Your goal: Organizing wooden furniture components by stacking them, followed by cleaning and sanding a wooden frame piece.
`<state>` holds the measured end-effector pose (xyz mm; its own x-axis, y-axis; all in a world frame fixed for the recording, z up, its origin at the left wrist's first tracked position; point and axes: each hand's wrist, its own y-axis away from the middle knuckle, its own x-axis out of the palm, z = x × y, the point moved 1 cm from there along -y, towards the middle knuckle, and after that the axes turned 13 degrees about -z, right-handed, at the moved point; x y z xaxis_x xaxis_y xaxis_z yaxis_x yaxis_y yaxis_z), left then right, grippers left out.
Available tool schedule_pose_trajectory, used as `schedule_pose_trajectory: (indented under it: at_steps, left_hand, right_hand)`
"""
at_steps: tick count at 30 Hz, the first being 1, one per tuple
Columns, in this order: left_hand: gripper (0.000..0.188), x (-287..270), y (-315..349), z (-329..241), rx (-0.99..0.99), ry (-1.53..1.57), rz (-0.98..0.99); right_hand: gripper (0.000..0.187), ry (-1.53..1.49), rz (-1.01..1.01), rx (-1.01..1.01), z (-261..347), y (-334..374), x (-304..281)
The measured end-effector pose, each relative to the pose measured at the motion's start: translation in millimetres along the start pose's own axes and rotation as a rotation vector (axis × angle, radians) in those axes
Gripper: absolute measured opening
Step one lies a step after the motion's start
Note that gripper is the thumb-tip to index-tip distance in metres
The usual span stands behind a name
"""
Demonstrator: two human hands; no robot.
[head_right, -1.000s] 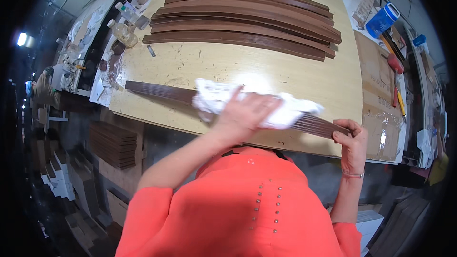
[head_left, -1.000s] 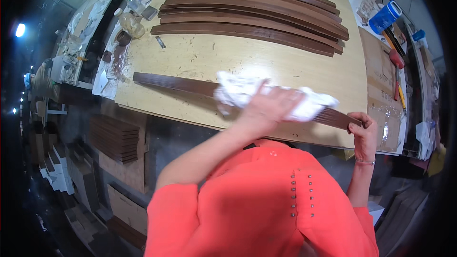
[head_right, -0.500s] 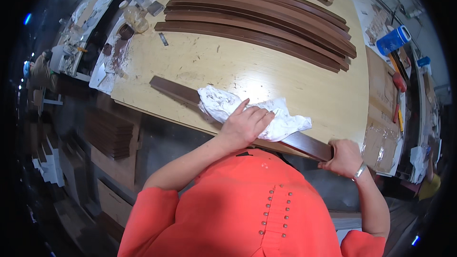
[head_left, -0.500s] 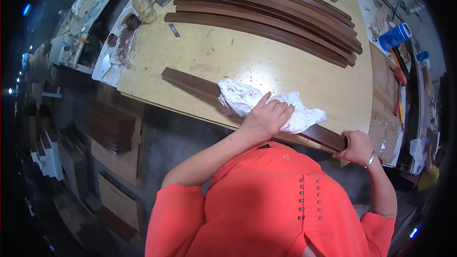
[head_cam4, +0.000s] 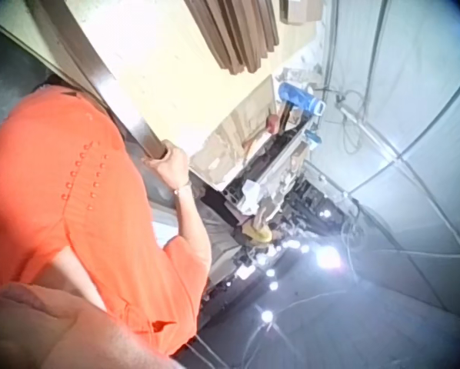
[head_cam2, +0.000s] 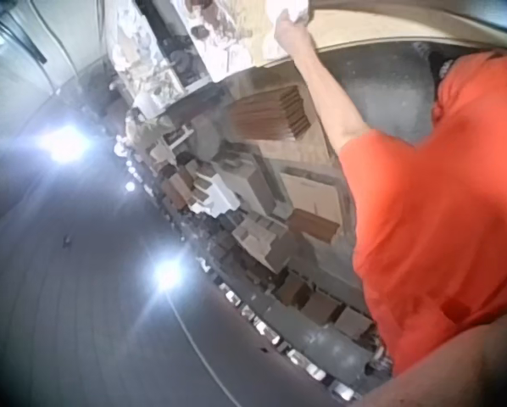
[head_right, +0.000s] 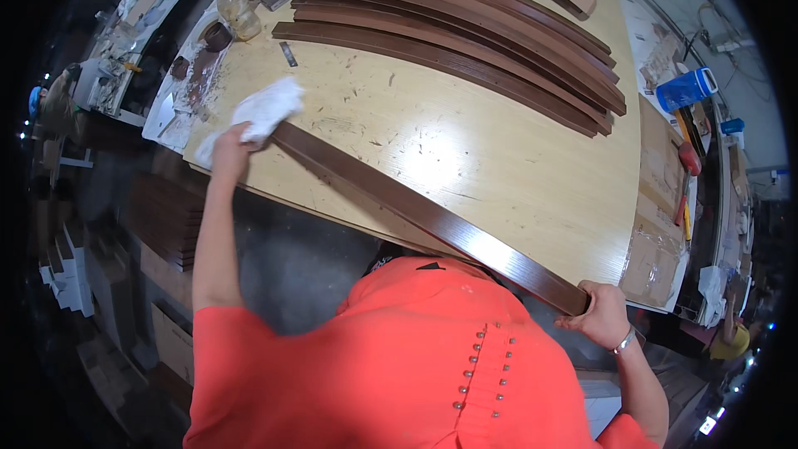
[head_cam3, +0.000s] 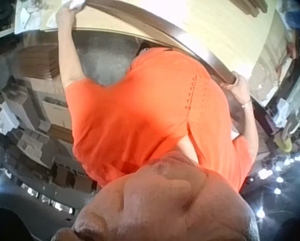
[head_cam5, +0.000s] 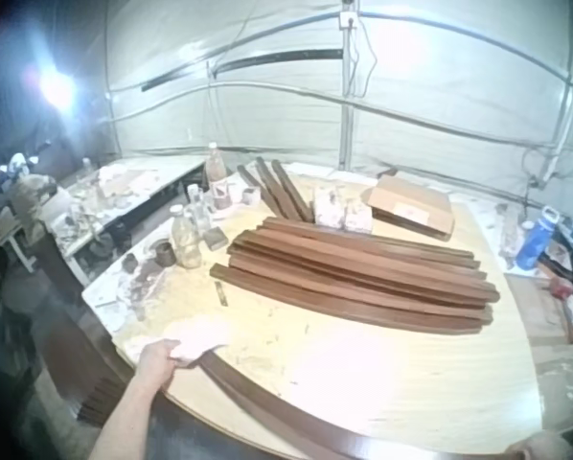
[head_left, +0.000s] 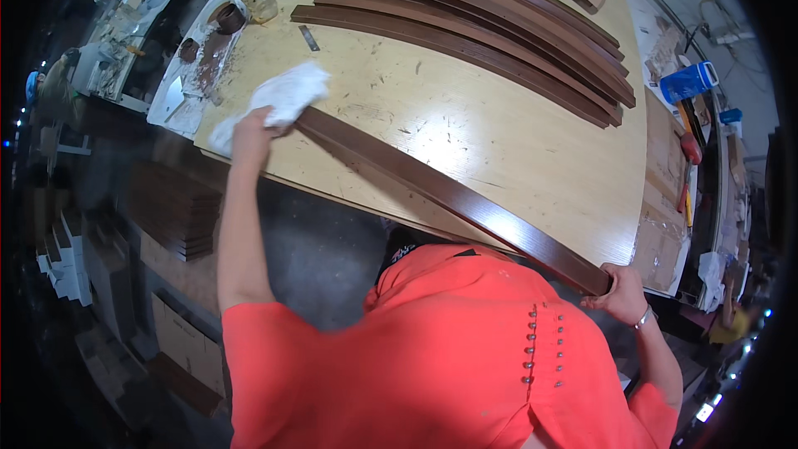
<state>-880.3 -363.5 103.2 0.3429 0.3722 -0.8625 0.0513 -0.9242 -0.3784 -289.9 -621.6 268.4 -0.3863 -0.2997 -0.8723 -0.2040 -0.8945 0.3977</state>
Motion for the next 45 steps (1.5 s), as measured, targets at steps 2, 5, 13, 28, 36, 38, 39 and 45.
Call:
schedule_pose_trajectory:
  at_steps: [2,5,13,28,36,38,39,45]
  left_hand:
    - [0.036,-12.4,-8.9,-12.2,-0.092,0.072,-0.055]
    - [0.038,-35.3,-10.0,-95.6,-0.073,0.380,-0.105]
    - [0.050,-23.9,102.5,-375.9,0.864,0.609,0.100]
    - [0.047,-16.8,-4.4,-26.8,0.200,0.294,0.175]
    - [0.060,12.4,69.8,-135.7,0.132,0.418,0.015]
    - [0.056,17.8,69.7,-133.6,0.243,0.461,-0.009]
    - [0.053,23.6,65.2,-119.5,0.198,0.461,-0.097]
    - [0.039,17.2,22.8,0.9,-0.545,0.380,-0.083]
  right_hand:
    - [0.041,0.120,-0.135,-0.056,-10.5,4.7,9.6]
    - [0.045,0.321,-0.420,-0.117,-14.4,10.5,23.6]
    - [0.041,0.551,-0.952,-0.413,6.0,-15.5,2.8]
    - [0.037,0.559,-0.911,-0.289,-22.9,-20.4,34.2]
    - [0.035,0.536,-0.858,-0.253,-34.9,-18.7,52.8]
    - [0.034,0.541,-0.843,-0.252,-36.6,-17.0,52.0]
    - [0.034,0.546,-0.842,-0.246,-38.8,-15.2,52.3]
    - [0.039,0.423,-0.647,-0.166,-37.5,-18.3,53.0]
